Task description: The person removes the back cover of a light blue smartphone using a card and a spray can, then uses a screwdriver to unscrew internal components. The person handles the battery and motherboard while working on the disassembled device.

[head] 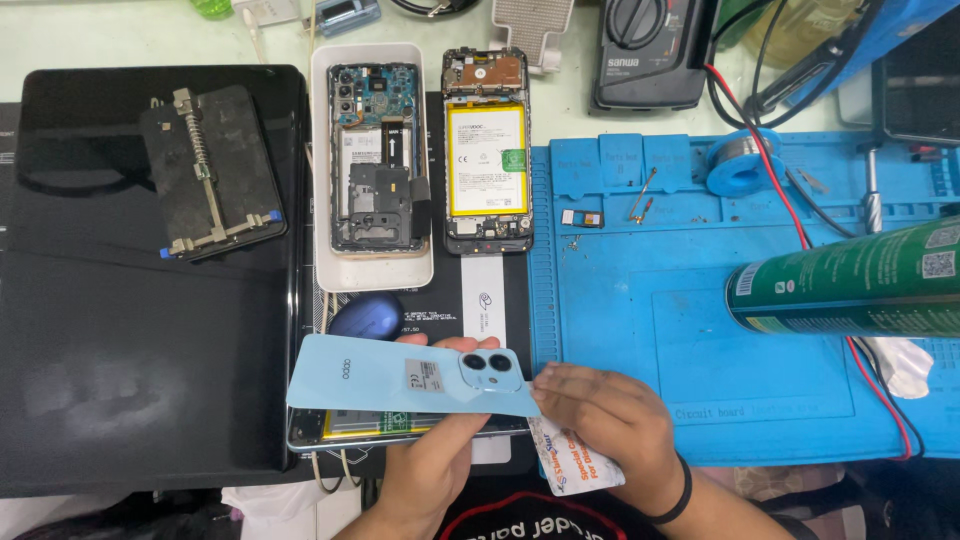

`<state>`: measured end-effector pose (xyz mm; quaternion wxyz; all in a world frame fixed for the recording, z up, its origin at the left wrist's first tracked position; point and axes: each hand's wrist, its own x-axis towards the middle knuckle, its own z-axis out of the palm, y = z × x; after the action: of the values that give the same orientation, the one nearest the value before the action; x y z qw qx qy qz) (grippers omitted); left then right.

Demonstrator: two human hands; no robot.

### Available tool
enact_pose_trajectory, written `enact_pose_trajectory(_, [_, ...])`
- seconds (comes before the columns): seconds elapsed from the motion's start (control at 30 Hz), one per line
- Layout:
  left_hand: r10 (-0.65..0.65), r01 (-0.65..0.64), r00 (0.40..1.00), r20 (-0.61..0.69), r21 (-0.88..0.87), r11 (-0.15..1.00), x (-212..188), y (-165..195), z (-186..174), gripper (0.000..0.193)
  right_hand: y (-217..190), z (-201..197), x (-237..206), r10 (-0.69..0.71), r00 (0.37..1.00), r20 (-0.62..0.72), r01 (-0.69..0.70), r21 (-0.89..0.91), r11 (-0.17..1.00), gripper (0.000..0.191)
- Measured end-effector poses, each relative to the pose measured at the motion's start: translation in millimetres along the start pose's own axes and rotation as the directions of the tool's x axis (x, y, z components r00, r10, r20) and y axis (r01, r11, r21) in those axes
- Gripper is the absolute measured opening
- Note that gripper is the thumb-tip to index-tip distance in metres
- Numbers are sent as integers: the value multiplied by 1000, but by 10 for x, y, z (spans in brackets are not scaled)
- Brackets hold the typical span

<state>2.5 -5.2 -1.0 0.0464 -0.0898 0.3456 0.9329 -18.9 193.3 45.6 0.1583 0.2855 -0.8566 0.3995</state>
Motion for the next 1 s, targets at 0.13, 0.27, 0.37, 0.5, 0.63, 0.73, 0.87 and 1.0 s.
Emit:
enact_pose_trajectory(0.13, [7,-7,1000,-11,9,1000,3,0,4,73,6,8,17,16,1000,-4,-16,22,1000,25])
enact_pose_trajectory(0.27, [-16,16,1000,-24,-4,1000,12,8,6,73,11,11,39,12,1000,0,-12,32,999,25])
enact_pose_trajectory(0.37, [-32,32,999,-18,-2,999,19,25,-3,74,14,9,46,23,1000,6,-23,45,999,26])
enact_pose_trajectory(0.5, [-28,28,1000,-10,1,1000,18,32,-9,74,33,13,31,15,1000,6,-15,59,998,28])
enact_pose_trajectory(0.63, [-8,8,1000,12,-12,1000,16,23,-19,75,80,24,-12,17,1000,25,-19,72,997,29])
enact_pose_trajectory(0.73, [6,-5,999,39,-25,1000,24,5,-30,77,120,39,-47,21,1000,12,-23,116,993,31])
enact_pose_trajectory(0.87, [-2,3,1000,27,-38,999,23,-16,-30,82,129,46,-84,34,999,9,-35,142,989,34])
enact_pose_trajectory(1.0, [-4,4,1000,0,-18,1000,45,-25,-8,84,120,48,-74,29,1000,-5,-28,118,993,33])
